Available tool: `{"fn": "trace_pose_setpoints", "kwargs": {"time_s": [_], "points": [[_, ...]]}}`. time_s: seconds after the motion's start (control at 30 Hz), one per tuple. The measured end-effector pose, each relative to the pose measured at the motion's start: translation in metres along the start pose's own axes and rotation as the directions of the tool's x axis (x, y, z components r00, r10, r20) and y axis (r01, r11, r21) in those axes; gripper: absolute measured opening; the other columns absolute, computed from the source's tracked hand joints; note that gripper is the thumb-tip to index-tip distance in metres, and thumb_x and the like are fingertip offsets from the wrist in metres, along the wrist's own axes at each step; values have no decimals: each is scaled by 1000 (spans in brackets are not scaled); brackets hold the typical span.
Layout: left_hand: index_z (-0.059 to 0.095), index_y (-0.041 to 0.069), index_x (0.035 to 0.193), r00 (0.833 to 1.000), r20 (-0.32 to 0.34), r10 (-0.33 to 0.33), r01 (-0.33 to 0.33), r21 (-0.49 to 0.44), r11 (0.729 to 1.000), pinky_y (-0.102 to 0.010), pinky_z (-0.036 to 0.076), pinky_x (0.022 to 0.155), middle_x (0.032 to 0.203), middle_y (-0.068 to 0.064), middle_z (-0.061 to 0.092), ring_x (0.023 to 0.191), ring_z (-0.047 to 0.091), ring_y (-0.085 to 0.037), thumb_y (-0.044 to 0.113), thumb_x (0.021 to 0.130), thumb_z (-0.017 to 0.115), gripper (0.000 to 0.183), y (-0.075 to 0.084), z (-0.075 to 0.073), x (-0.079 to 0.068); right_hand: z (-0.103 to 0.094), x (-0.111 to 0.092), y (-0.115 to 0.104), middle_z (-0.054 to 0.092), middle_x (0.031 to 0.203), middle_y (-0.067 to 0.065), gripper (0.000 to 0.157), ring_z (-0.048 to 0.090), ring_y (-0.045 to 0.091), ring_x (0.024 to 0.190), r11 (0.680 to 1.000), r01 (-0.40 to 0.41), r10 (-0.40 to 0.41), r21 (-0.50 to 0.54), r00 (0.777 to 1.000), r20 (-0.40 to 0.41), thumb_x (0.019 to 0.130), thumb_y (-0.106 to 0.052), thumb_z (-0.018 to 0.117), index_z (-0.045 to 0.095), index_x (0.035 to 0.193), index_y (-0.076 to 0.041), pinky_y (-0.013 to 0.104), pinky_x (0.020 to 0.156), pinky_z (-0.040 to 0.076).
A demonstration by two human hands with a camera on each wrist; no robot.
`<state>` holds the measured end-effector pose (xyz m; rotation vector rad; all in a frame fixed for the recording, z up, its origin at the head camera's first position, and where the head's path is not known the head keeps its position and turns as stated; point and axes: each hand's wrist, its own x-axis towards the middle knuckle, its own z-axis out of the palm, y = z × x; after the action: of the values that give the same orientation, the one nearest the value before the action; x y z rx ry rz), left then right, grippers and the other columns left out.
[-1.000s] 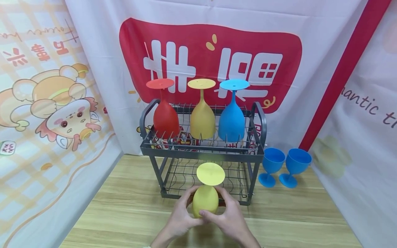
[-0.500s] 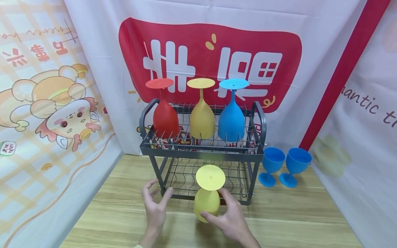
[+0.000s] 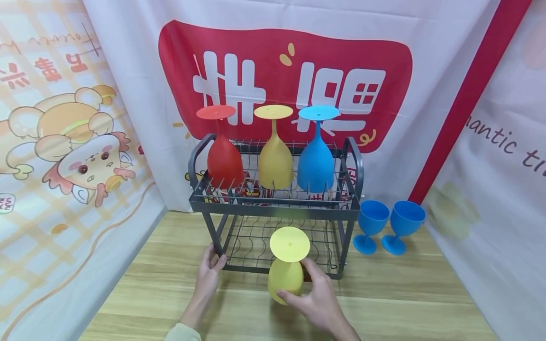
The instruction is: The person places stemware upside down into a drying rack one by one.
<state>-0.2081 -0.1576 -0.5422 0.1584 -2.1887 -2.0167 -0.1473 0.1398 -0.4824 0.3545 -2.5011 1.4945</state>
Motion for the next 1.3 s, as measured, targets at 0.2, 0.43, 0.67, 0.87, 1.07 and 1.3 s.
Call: {"fn": "trace_pose_setpoints", "kwargs": {"time_s": [0.2, 0.43, 0.67, 0.87, 1.07, 1.3], "points": [[39, 9, 161, 1000, 4, 2, -2, 3, 1000, -70, 22, 127, 173, -21, 28, 160, 23, -50, 9, 107, 54, 56, -14, -1, 3, -2, 12, 8, 69, 139, 8, 90, 71, 25, 116, 999, 27, -29, -23, 998, -51, 71, -26, 99, 54, 149, -18, 35, 91, 63], [40, 15, 161, 1000, 14, 12, -11, -30, 999, -69, 27, 126, 170, -21, 35, 157, 33, -48, 9, 107, 54, 56, -20, 4, 4, -7, 36, 25, 64, 141, 8, 83, 67, 29, 124, 998, -21, 13, -65, 991, -130, 80, -26, 94, 49, 150, -20, 47, 97, 61], [44, 22, 160, 1000, -13, -11, 10, -36, 999, -72, 28, 124, 169, -19, 39, 154, 38, -48, 9, 107, 54, 55, -20, 5, 3, -8, 62, 42, 55, 148, 16, 85, 62, 38, 131, 990, -123, 111, -64, 979, -171, 90, -30, 87, 40, 158, -12, 60, 103, 58], [43, 20, 160, 1000, -20, -21, 20, -49, 999, -72, 26, 125, 170, -18, 37, 156, 36, -47, 8, 107, 53, 55, -18, 3, 3, -5, 80, 51, 49, 153, 22, 92, 59, 41, 130, 961, -241, 218, -136, 961, -168, 95, -34, 81, 29, 165, -6, 61, 102, 58], [43, 22, 160, 999, -21, -31, 30, -56, 998, -69, 27, 126, 170, -16, 38, 156, 36, -45, 8, 107, 53, 55, -18, 5, 5, 0, 90, 62, 45, 156, 26, 94, 57, 44, 132, 935, -334, 312, -118, 934, -175, 96, -35, 78, 23, 166, -4, 61, 105, 56], [43, 19, 160, 1000, -16, -17, 16, -50, 999, -72, 28, 125, 170, -19, 37, 154, 38, -48, 8, 107, 52, 55, -17, 6, 3, 4, 102, 77, 44, 159, 22, 92, 54, 42, 137, 937, -345, 328, -56, 924, -196, 97, -34, 77, 23, 167, -9, 60, 112, 52]]}}
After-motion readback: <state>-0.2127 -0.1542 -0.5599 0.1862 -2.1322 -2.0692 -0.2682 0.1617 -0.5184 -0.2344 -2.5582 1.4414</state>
